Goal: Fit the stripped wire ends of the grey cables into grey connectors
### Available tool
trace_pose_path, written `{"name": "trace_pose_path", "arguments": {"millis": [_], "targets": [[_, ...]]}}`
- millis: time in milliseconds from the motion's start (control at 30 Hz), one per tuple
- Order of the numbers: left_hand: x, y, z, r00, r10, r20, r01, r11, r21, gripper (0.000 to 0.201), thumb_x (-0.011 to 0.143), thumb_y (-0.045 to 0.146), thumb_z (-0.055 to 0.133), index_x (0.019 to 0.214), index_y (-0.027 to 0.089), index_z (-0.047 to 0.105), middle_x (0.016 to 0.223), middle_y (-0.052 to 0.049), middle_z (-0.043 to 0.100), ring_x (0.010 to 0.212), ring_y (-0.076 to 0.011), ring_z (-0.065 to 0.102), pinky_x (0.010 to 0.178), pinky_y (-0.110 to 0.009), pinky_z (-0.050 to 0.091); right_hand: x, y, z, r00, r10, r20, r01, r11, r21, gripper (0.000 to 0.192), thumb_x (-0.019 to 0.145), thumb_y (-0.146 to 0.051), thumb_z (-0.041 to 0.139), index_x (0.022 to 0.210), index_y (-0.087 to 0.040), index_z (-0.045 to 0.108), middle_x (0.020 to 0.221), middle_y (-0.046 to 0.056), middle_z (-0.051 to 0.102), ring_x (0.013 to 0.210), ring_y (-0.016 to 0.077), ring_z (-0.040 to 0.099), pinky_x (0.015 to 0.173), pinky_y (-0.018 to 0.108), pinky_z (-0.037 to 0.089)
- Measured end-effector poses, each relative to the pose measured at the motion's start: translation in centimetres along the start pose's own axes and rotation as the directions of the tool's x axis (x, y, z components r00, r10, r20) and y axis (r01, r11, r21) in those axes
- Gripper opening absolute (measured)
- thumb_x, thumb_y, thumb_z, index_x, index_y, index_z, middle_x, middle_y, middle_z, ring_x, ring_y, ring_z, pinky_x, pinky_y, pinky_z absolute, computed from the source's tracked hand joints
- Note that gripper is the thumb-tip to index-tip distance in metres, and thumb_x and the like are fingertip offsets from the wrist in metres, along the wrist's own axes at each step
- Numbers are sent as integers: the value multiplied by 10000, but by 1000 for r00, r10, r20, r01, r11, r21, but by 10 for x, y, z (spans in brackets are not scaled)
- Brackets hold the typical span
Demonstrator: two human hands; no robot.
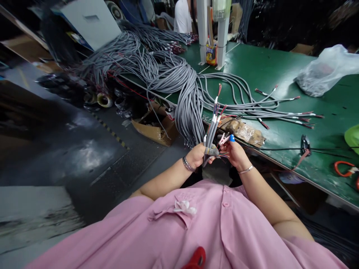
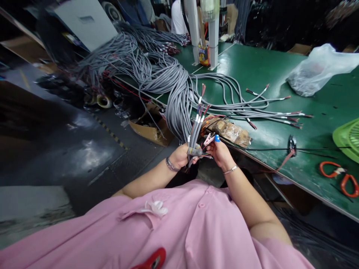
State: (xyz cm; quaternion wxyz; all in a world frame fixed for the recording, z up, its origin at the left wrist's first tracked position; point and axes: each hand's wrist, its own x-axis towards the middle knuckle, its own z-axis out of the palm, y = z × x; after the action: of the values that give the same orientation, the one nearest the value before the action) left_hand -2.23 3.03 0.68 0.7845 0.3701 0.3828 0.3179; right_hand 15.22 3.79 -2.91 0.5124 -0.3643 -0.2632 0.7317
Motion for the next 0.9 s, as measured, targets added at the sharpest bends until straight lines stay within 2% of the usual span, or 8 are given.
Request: {"name": "trace_pose_path", "arguments": {"millis": [133,300,467,633,800,900], "targets": [[8,1,2,1000,-26,0,26,999,-19,257,552,262,763,675,108,599,475,-9,557,378,-91,490,349,-185,373,4,2,8,999,-32,1,32,997,71,493,715,-662,639,802,-177,652,625,12,625,548,132,572,514,258,481],[13,-3,0,999,-40,6,41,998,-38,275,530,254,782,672,104,601,502,-19,580,369,-84,487,346,-185,369,8,7,13,999,8,-41,1,977,215,417,740,-589,670,791,-176,644,601,9,626,536,136,573,532,271,491],[14,-7,-1,999,-45,3,45,999,-10,243,557,234,773,655,93,602,561,-55,621,382,-87,505,347,-190,372,15,12,15,994,-8,-112,41,955,294,373,738,-539,700,778,-173,641,633,9,646,551,130,580,569,268,511],[11,-6,1,999,-36,-27,36,999,-15,266,553,256,777,674,100,598,542,-37,606,375,-83,495,339,-185,353,12,13,9,999,7,-40,5,954,300,409,752,-597,650,842,-198,645,732,8,676,575,122,588,539,249,507],[-3,-14,6,997,40,-61,-39,999,11,254,559,262,766,667,113,591,510,-9,581,384,-90,497,357,-198,382,3,9,6,997,41,62,-58,953,297,485,760,-670,578,872,-203,650,842,33,697,640,133,610,572,265,530],[-10,-22,10,983,148,-113,-149,989,3,243,583,269,762,674,120,592,545,-5,593,407,-88,504,380,-204,402,0,7,8,998,46,35,-54,958,283,403,778,-588,624,873,-198,657,831,28,691,658,128,609,589,251,523]]}}
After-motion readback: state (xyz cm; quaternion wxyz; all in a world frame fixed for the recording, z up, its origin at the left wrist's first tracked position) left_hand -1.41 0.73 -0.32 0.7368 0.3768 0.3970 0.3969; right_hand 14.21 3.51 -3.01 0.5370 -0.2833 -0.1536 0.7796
